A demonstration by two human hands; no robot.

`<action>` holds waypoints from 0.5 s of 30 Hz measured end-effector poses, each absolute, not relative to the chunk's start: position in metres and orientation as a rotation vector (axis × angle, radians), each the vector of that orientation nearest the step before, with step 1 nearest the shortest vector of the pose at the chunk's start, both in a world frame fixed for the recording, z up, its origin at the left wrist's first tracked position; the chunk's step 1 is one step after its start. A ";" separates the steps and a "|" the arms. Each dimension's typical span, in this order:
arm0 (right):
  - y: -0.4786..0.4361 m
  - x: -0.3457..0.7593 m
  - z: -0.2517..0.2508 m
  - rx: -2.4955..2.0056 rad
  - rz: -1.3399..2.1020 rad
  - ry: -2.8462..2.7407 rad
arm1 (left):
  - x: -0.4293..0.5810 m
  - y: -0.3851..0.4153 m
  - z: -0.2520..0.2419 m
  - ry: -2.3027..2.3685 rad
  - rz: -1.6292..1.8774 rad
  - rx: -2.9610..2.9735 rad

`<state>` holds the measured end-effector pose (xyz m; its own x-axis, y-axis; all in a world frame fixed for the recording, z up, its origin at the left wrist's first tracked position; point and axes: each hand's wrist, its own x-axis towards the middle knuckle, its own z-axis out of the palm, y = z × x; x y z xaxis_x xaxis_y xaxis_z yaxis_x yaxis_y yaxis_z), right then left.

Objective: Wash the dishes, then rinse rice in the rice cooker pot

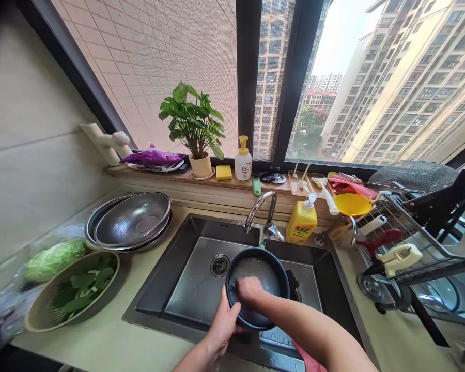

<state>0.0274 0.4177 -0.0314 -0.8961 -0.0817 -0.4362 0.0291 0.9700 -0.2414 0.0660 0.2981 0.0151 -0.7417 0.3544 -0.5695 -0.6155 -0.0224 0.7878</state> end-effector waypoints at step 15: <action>0.448 0.048 -0.036 -0.072 0.035 2.757 | 0.061 0.295 0.012 1.430 1.856 -0.443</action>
<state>0.0482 0.4476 -0.0364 -0.9262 -0.0453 -0.3744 -0.0547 0.9984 0.0145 0.0606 0.2951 0.0117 -0.6676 0.3423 -0.6612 -0.7267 -0.1061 0.6788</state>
